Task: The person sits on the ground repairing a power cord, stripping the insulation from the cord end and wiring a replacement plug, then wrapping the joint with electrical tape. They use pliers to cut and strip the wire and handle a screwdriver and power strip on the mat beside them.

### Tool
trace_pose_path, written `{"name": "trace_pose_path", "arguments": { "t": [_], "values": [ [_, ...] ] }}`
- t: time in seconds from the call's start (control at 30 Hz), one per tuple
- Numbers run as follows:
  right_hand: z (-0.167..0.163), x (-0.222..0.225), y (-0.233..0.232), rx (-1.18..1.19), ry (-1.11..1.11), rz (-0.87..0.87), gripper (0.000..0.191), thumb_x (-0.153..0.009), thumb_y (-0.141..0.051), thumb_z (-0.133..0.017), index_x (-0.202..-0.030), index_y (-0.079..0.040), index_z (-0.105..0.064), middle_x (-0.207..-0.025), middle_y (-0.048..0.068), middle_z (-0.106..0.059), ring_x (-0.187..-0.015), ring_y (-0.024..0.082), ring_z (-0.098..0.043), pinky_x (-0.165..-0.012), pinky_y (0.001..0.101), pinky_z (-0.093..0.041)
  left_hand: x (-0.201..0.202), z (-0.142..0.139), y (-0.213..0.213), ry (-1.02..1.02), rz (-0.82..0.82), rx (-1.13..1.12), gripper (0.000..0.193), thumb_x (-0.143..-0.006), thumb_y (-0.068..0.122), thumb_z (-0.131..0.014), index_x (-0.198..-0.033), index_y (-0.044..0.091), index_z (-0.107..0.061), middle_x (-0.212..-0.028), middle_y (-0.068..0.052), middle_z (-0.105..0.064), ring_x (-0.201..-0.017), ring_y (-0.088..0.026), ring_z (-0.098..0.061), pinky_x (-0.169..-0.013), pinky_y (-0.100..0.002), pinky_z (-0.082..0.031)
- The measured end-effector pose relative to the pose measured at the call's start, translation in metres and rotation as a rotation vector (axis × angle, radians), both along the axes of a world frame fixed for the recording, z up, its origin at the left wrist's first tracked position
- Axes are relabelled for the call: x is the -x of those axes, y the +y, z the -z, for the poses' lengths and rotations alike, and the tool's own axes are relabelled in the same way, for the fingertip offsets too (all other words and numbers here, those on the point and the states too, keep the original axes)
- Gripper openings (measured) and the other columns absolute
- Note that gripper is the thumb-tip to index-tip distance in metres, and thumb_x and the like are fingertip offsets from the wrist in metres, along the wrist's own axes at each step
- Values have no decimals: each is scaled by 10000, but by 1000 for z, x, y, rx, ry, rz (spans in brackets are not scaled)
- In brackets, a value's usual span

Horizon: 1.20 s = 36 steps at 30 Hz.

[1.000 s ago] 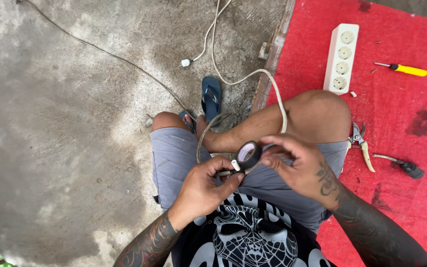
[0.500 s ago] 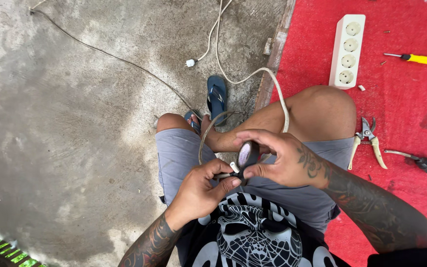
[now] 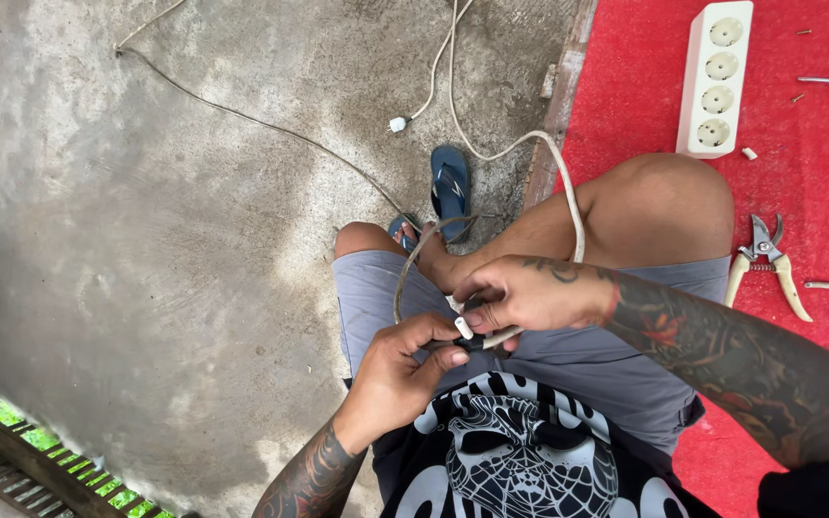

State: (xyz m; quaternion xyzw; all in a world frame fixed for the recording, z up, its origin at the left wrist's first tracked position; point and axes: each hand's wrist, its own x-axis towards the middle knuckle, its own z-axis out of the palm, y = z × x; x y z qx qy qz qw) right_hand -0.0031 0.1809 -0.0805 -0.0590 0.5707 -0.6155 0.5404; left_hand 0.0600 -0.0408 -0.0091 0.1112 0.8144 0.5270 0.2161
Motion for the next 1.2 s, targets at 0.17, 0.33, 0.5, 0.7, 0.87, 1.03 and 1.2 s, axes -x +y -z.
{"name": "trace_pose_path", "arguments": {
  "t": [0.17,0.33,0.5,0.7,0.87,1.03,1.2],
  "values": [
    [20,6,-5,18,-125,-133,457,-937,-230,-664,-1314,20,-606,-964,105,-723,-715,144,-711,-608,281,-578,-2,-6,1,107,8,77,130,-892,38,-755,-1014,17,-717,-929,-81,-750,-836,-209,-740,-748,-309,-568],
    [27,6,-9,9,-89,-235,423,-947,-217,-657,-1296,16,-605,-1001,86,-714,-796,147,-699,-689,279,-579,-5,-7,4,63,-14,66,136,-859,51,-778,-990,33,-744,-910,-70,-761,-820,-193,-751,-726,-308,-576],
    [21,-1,1,-113,335,-406,475,-952,-353,-642,-1323,-60,-597,-1080,71,-750,-1019,155,-703,-889,321,-541,-10,4,6,-71,-41,23,239,-854,39,-802,-1068,22,-698,-934,-81,-781,-848,-144,-760,-749,-273,-593],
    [5,-2,9,-248,640,-301,852,-783,-401,-839,-1439,-54,-419,-1209,156,-664,-1099,232,-679,-913,348,-548,-3,21,5,-550,-34,-259,376,-898,-26,-770,-1234,-72,-607,-946,-91,-744,-861,-119,-698,-755,-248,-564],
    [-41,-28,32,-476,1150,437,697,-802,-231,-816,-1398,-26,-518,-1307,218,-641,-1211,302,-615,-999,384,-496,20,18,16,-662,-1,-614,517,-961,-14,-672,-1461,44,-554,-992,-53,-683,-887,-102,-671,-811,-239,-568],
    [-57,-85,48,-194,1019,989,337,-1051,-93,-619,-1365,-3,-535,-1415,153,-561,-1381,234,-535,-1229,374,-402,48,17,61,-721,-139,-735,311,-956,13,-689,-1246,-95,-655,-1017,-132,-731,-869,-176,-710,-803,-300,-597],
    [-42,-110,73,-270,1028,1104,270,-1065,-113,-646,-1290,0,-549,-1308,106,-560,-1243,176,-556,-1140,320,-441,56,17,117,-734,-150,-695,297,-927,38,-702,-1180,-110,-657,-1006,-135,-736,-853,-185,-727,-786,-307,-615]
  ]
}}
